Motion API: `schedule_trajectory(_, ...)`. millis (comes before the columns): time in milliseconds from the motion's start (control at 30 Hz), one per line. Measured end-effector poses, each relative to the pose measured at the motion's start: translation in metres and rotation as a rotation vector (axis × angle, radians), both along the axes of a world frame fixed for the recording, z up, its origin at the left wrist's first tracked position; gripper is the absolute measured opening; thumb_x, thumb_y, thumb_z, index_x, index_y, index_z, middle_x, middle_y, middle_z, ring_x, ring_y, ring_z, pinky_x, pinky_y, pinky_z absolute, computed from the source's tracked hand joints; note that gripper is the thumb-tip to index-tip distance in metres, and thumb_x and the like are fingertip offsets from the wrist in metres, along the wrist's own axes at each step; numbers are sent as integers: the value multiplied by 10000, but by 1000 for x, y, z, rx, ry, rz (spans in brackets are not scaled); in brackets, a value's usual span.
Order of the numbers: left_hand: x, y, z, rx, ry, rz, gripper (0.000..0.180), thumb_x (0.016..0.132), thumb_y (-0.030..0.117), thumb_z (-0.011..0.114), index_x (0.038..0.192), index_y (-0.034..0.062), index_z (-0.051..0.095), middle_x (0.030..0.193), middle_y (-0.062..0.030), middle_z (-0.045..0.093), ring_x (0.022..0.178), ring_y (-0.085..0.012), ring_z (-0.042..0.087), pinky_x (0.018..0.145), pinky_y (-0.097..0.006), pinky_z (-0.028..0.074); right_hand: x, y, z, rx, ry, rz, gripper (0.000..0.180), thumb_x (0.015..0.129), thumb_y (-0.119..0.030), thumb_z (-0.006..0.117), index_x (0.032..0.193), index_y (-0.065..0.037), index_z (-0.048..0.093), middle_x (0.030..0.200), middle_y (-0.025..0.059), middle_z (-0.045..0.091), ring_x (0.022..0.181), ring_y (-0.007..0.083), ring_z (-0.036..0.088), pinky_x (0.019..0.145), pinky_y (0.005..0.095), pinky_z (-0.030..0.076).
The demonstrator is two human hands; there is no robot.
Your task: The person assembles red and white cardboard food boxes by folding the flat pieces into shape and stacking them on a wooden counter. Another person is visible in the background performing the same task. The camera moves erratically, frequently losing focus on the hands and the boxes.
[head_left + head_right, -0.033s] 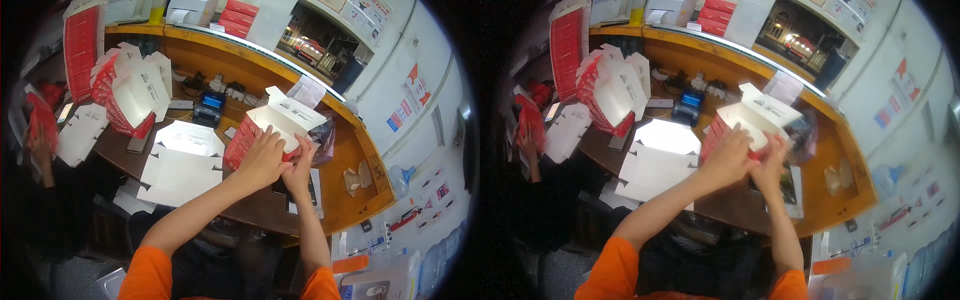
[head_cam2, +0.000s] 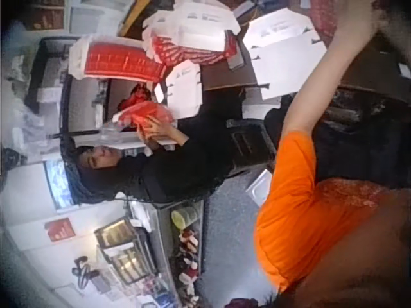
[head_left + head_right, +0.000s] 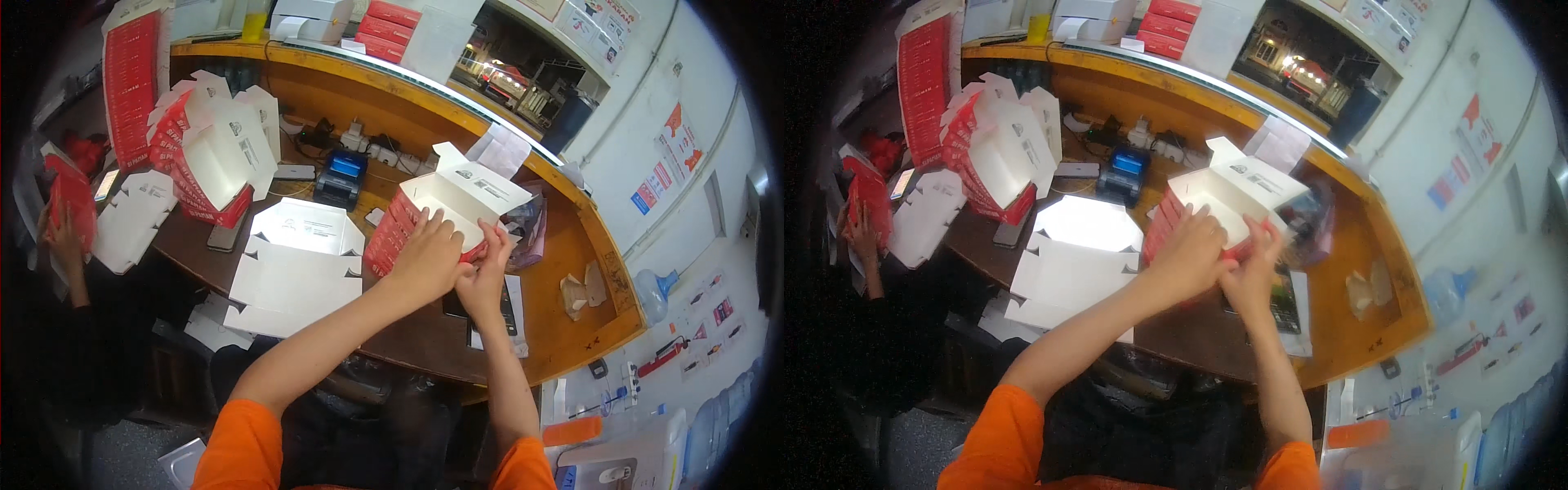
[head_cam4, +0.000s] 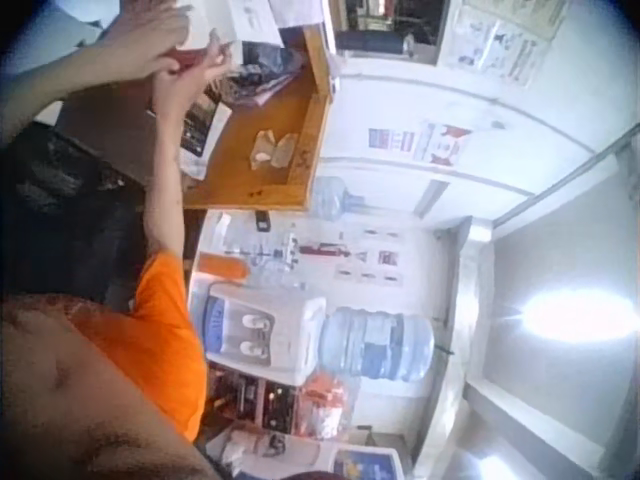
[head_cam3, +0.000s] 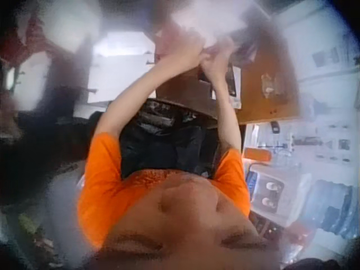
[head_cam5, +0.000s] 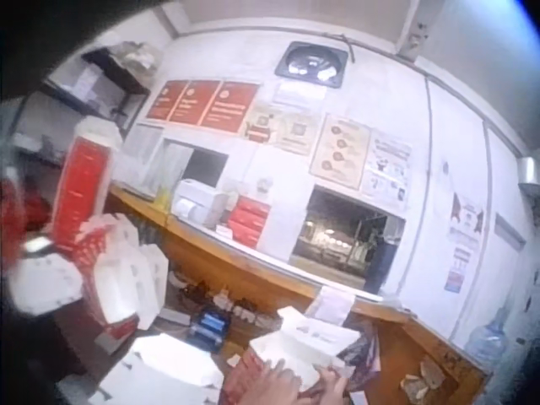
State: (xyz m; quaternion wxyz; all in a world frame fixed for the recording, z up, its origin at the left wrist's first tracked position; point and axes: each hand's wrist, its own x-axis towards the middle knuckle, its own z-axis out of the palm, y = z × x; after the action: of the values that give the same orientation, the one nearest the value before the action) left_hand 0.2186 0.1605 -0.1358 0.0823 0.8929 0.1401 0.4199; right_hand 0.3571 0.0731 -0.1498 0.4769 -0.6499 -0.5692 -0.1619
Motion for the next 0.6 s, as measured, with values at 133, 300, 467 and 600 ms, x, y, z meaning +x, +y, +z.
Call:
schedule_trajectory(133, 4, 15, -1, -2, 132, -92, 314, 812, 229, 784, 987, -7, 672, 1036, -179, 680, 1080, -343, 620, 1002, -448, 473, -7, -16, 2, 32, 3, 106, 696, 755, -115, 840, 1350, 25, 508, 1268, 202, 492, 1134, 351, 523, 963, 447, 456)
schedule_trajectory(300, 1, 16, 5, 134, 170, -80, 215, 837, 191, 731, 964, 30, 668, 993, -148, 673, 994, -333, 617, 893, -441, 490, 12, -33, -5, -174, -350, 101, 365, 806, -26, 801, 1141, -5, 656, 1109, 142, 519, 910, 280, 591, 812, 376, 502)
schedule_trajectory(467, 4, 17, 3, 156, 125, -90, 190, 832, 175, 726, 958, 46, 667, 968, -138, 669, 986, -326, 617, 882, -435, 495, 11, -27, -1, -202, -134, 158, 109, 830, -58, 749, 907, -16, 685, 963, 144, 557, 908, 362, 561, 797, 458, 437)
schedule_trajectory(600, -5, 20, 11, 183, 192, -95, 218, 852, 151, 706, 1024, 36, 638, 966, -154, 683, 957, -342, 651, 852, -437, 519, 8, -25, 5, -190, -217, 131, 114, 858, -46, 739, 968, -28, 717, 948, 108, 560, 923, 295, 575, 825, 394, 448)
